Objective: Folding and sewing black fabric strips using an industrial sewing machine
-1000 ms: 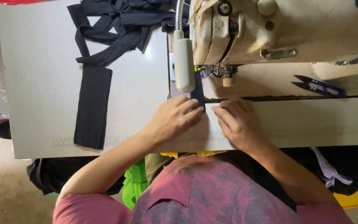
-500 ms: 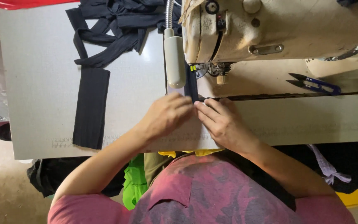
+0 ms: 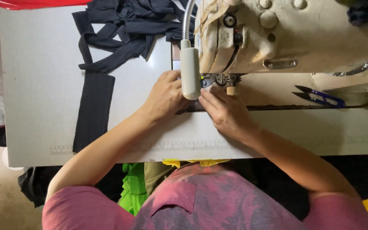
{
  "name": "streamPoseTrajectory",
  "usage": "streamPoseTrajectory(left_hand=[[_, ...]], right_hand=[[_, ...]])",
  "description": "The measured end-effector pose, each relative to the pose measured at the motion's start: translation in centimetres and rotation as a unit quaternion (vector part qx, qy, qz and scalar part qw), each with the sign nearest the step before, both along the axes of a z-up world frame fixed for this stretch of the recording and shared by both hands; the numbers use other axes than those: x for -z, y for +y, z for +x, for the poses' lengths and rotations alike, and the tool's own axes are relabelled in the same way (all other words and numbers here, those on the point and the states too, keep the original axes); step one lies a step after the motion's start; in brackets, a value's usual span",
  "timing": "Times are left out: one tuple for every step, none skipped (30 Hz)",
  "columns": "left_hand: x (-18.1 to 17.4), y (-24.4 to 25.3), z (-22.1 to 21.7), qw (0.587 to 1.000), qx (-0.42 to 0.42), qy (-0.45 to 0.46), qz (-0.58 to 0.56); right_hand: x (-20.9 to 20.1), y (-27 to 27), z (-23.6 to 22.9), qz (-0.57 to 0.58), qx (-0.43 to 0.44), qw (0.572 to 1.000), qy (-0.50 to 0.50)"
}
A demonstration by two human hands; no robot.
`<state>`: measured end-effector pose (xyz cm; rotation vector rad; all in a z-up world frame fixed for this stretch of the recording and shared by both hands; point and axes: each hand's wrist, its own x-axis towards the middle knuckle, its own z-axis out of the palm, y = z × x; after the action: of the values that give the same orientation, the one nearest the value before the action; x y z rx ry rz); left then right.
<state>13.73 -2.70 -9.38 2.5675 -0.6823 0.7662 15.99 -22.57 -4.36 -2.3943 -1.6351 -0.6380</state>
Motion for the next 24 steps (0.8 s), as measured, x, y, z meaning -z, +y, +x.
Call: streamPoseTrajectory(left_hand=[[0.6, 0.3, 0.8, 1.0, -0.004, -0.017, 0.002], [1.2, 0.6, 1.6, 0.999, -0.007, -0.034, 0.003], [0.6, 0.8, 2.0, 0.999, -0.006, -0.034, 0.004], [0.1, 0.9, 2.4, 0.998, 0.017, -0.054, 0.0], [-0.3, 1.0, 2.6, 0.997, 0.041, -0.072, -0.005], [-0.7, 1.0, 2.4, 0.997, 0.042, -0.071, -0.006], [-1.2, 1.1, 2.4, 0.996, 0.062, -0.068, -0.013], [-1.7, 1.1, 2.4, 0.994, 0.083, -0.065, -0.019], [-1.4, 1.3, 2.7, 0.994, 0.085, -0.068, -0.02], [-1.0, 1.5, 3.1, 0.992, 0.1, -0.081, -0.009], [-0.5, 1.7, 2.9, 0.99, 0.11, -0.09, 0.0], [-1.5, 1.5, 2.7, 0.99, 0.109, -0.089, -0.001], [-2.6, 1.5, 2.4, 0.991, 0.12, -0.05, 0.007], [-3.8, 1.4, 2.2, 0.991, 0.131, -0.01, 0.015], [-3.6, 1.4, 2.0, 0.991, 0.134, -0.006, 0.013], [-3.4, 1.3, 1.8, 0.992, 0.128, 0.005, 0.008], [-3.5, 1.4, 2.2, 0.993, 0.122, 0.008, 0.006], [-3.4, 1.2, 2.3, 0.992, 0.124, 0.004, 0.007], [-3.3, 1.2, 2.2, 0.993, 0.114, 0.012, -0.005], [-3.1, 1.2, 2.1, 0.994, 0.104, 0.021, -0.017], [-3.4, 1.2, 2.1, 0.994, 0.103, 0.021, -0.016], [-3.7, 1.1, 2.1, 0.994, 0.104, 0.012, -0.014], [-3.9, 1.0, 2.2, 0.994, 0.106, 0.005, -0.011], [-4.2, 0.9, 2.2, 0.994, 0.106, 0.006, -0.011]], right_hand=[[0.9, 0.2, 0.6, 0.007, 0.02, 1.0, -0.007], [1.9, 0.4, 1.1, 0.015, 0.04, 0.999, -0.014], [1.1, 0.5, 1.1, 0.015, 0.041, 0.999, -0.015], [0.4, 0.6, 1.0, -0.006, 0.092, 0.994, -0.064], [-0.4, 0.6, 0.8, -0.028, 0.142, 0.983, -0.11], [-0.6, 0.4, 0.6, -0.03, 0.143, 0.983, -0.108], [-1.0, 0.1, 0.6, -0.018, 0.118, 0.989, -0.082], [-1.4, -0.1, 0.5, -0.006, 0.092, 0.994, -0.056], [-1.7, -2.0, 0.4, -0.006, 0.095, 0.994, -0.059], [-2.0, -3.8, 0.2, 0.037, 0.094, 0.995, 0.019], [-2.2, -5.7, -0.3, 0.078, 0.089, 0.988, 0.101], [-2.4, -7.8, 0.0, 0.076, 0.088, 0.988, 0.102], [-2.7, -9.7, 0.2, 0.149, 0.149, 0.976, 0.045], [-2.9, -11.7, 0.5, 0.22, 0.207, 0.953, -0.015], [-2.8, -13.9, 0.7, 0.218, 0.21, 0.953, -0.012], [-2.8, -16.2, 0.9, 0.154, 0.265, 0.951, -0.046], [-3.0, -18.3, 1.6, 0.094, 0.317, 0.94, -0.087], [-3.1, -18.9, 1.6, 0.095, 0.319, 0.939, -0.09], [-3.1, -19.4, 1.7, 0.047, 0.339, 0.931, -0.125], [-3.1, -19.8, 1.8, -0.002, 0.357, 0.92, -0.159], [-2.8, -19.8, 1.9, -0.001, 0.356, 0.921, -0.159], [-2.5, -19.7, 1.9, 0.023, 0.35, 0.926, -0.137], [-2.2, -19.7, 2.0, 0.047, 0.345, 0.93, -0.114], [-2.0, -19.9, 1.9, 0.047, 0.345, 0.931, -0.113]])
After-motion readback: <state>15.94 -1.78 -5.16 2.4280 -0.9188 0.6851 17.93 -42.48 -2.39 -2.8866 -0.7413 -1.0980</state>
